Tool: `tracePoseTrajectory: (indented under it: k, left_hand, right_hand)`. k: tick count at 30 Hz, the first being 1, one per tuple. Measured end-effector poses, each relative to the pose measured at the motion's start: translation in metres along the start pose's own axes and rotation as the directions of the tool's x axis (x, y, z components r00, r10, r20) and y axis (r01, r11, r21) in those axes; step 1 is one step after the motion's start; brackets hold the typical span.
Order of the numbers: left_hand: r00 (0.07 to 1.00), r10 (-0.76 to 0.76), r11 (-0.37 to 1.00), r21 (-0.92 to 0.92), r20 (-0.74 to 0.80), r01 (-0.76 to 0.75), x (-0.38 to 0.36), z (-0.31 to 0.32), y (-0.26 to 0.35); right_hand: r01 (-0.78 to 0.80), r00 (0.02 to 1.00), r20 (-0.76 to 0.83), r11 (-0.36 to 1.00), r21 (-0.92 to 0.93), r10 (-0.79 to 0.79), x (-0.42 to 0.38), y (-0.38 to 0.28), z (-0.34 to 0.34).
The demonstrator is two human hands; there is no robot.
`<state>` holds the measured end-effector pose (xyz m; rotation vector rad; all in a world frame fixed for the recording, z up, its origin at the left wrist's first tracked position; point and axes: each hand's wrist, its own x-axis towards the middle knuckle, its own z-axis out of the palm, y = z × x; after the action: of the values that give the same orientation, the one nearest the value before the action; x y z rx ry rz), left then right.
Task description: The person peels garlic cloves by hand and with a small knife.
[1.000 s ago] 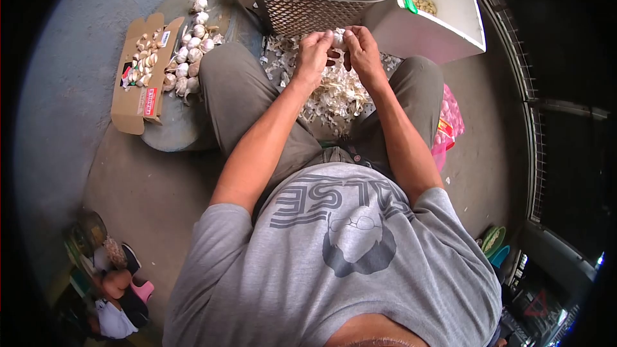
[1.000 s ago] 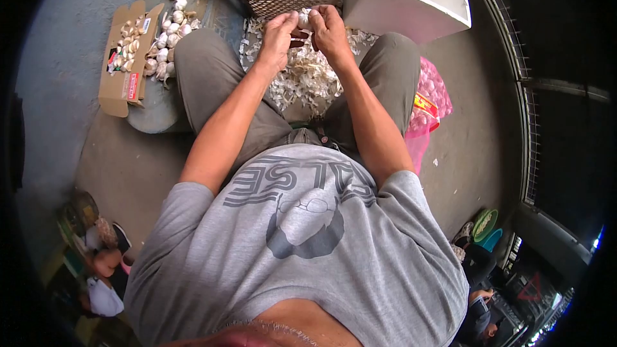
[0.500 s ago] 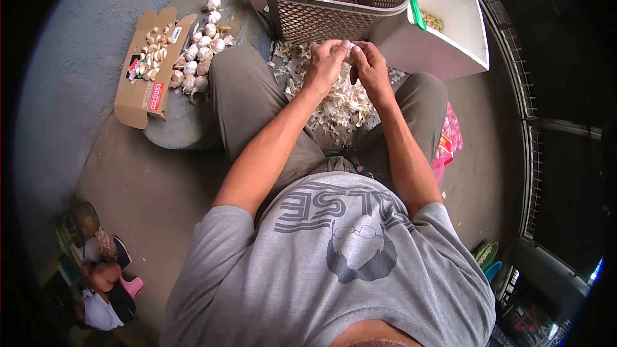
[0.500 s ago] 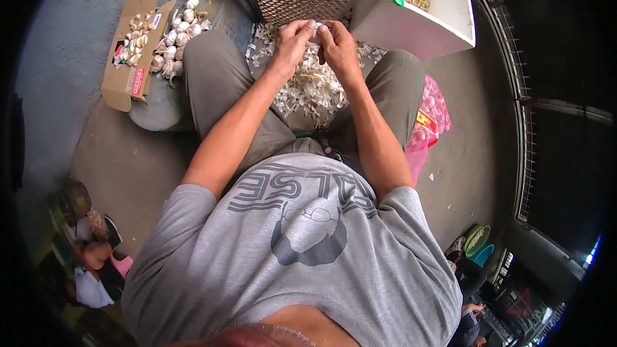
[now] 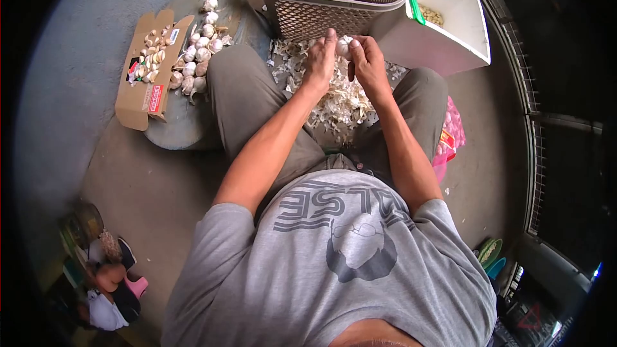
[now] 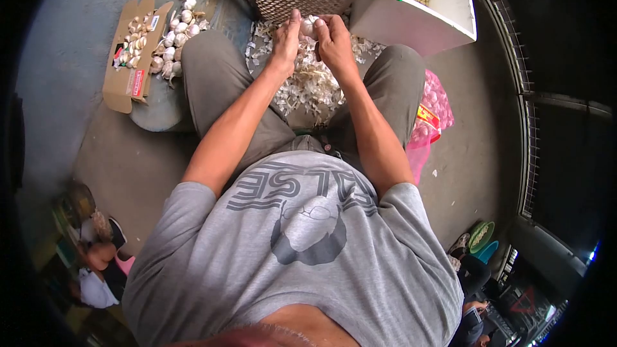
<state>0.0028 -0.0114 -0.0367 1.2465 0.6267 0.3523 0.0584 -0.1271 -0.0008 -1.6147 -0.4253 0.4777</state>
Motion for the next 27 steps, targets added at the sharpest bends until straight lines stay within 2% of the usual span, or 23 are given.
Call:
tracePoseTrajectory:
  k: [1, 2, 3, 4, 5, 7, 8, 9, 13, 14, 15, 16, 17, 18, 19, 20, 22, 24, 25, 27]
  left_hand:
    - [0.994, 0.107, 0.993, 0.041, 0.03, -0.109, 0.0, 0.003, 0.0]
    - [0.975, 0.213, 0.973, 0.077, 0.067, -0.218, 0.002, 0.006, 0.001]
    - [0.962, 0.272, 0.931, 0.252, 0.009, -0.265, 0.002, 0.006, 0.0]
    - [0.98, 0.201, 0.963, 0.185, -0.001, -0.197, 0.004, 0.005, -0.001]
    - [0.992, 0.126, 0.985, 0.117, -0.007, -0.124, 0.004, 0.003, 0.002]
    - [1.0, -0.025, 0.999, -0.022, -0.011, 0.025, 0.003, 0.001, 0.009]
    - [1.0, -0.001, 1.0, -0.009, -0.013, 0.001, 0.003, 0.0, 0.01]
    - [1.0, 0.025, 1.0, 0.006, -0.015, -0.025, 0.004, 0.0, 0.012]
    - [0.997, 0.061, 0.998, 0.034, -0.039, -0.06, 0.0, -0.003, 0.021]
    - [0.997, 0.065, 0.997, 0.053, -0.046, -0.062, 0.005, -0.003, 0.018]
    - [0.997, 0.067, 0.997, -0.034, -0.022, -0.068, 0.009, -0.002, 0.014]
    - [0.997, 0.07, 0.997, -0.037, -0.017, -0.071, 0.011, -0.002, 0.01]
    - [0.997, 0.074, 0.997, -0.036, -0.019, -0.075, 0.008, 0.001, 0.013]
    - [0.997, 0.076, 0.997, -0.03, -0.023, -0.076, 0.006, 0.001, 0.012]
    - [0.992, 0.126, 0.992, 0.018, -0.001, -0.126, 0.008, 0.0, 0.008]
    - [0.99, 0.139, 0.975, 0.18, -0.02, -0.133, 0.009, 0.0, 0.007]
    - [0.986, 0.168, 0.958, 0.232, 0.013, -0.166, 0.009, 0.001, 0.0]
    - [0.988, 0.153, 0.918, 0.372, -0.012, -0.138, 0.007, 0.002, 0.005]
    - [0.992, 0.117, 0.921, 0.371, 0.035, -0.122, 0.004, 0.0, 0.009]
    - [0.99, 0.134, 0.902, 0.407, 0.054, -0.144, -0.004, 0.007, 0.016]
  right_hand:
    - [0.179, 0.981, -0.039, 0.962, -0.206, -0.191, 0.007, 0.017, 0.001]
    - [0.234, 0.97, -0.035, 0.964, -0.122, -0.24, 0.004, 0.015, 0.01]
    - [0.221, 0.973, -0.007, 0.934, -0.279, -0.232, 0.0, 0.01, 0.01]
    - [0.205, 0.976, 0.019, 0.879, -0.431, -0.219, -0.003, 0.006, 0.007]
    - [0.185, 0.981, 0.034, 0.883, -0.432, -0.189, -0.002, 0.004, 0.005]
    - [-0.003, 0.999, 0.039, 0.982, -0.189, 0.011, -0.003, 0.001, -0.002]
    - [-0.101, 0.993, 0.063, 0.993, -0.061, 0.105, -0.002, -0.002, -0.003]
    - [-0.108, 0.993, 0.048, 0.994, 0.002, 0.108, -0.001, 0.0, -0.006]
    - [0.163, 0.984, -0.014, 0.935, -0.315, -0.177, 0.001, 0.004, -0.01]
    - [0.294, 0.948, -0.002, 0.878, -0.378, -0.319, 0.003, 0.008, -0.011]
    - [0.422, 0.889, 0.027, 0.796, -0.434, -0.456, 0.007, 0.012, -0.012]
    - [0.536, 0.813, 0.068, 0.697, -0.476, -0.578, 0.01, 0.016, -0.01]
    - [0.404, 0.912, 0.11, 0.818, -0.41, -0.395, 0.01, 0.017, -0.011]
    - [0.034, 0.993, 0.118, 0.998, -0.06, -0.026, 0.0, 0.001, -0.003]
    - [0.005, 0.993, 0.12, 0.998, -0.06, 0.002, -0.004, -0.005, 0.002]
    - [-0.022, 0.993, 0.116, 0.998, -0.066, 0.029, -0.006, -0.008, 0.005]
    - [0.136, 0.989, 0.08, 0.971, -0.199, -0.122, -0.004, -0.002, 0.006]
    - [0.275, 0.96, 0.063, 0.872, -0.405, -0.273, 0.006, 0.013, 0.0]
    - [0.349, 0.925, 0.023, 0.824, -0.446, -0.379, 0.012, 0.021, -0.002]
    - [0.084, 0.996, -0.023, 0.985, -0.152, -0.089, 0.013, 0.018, -0.006]
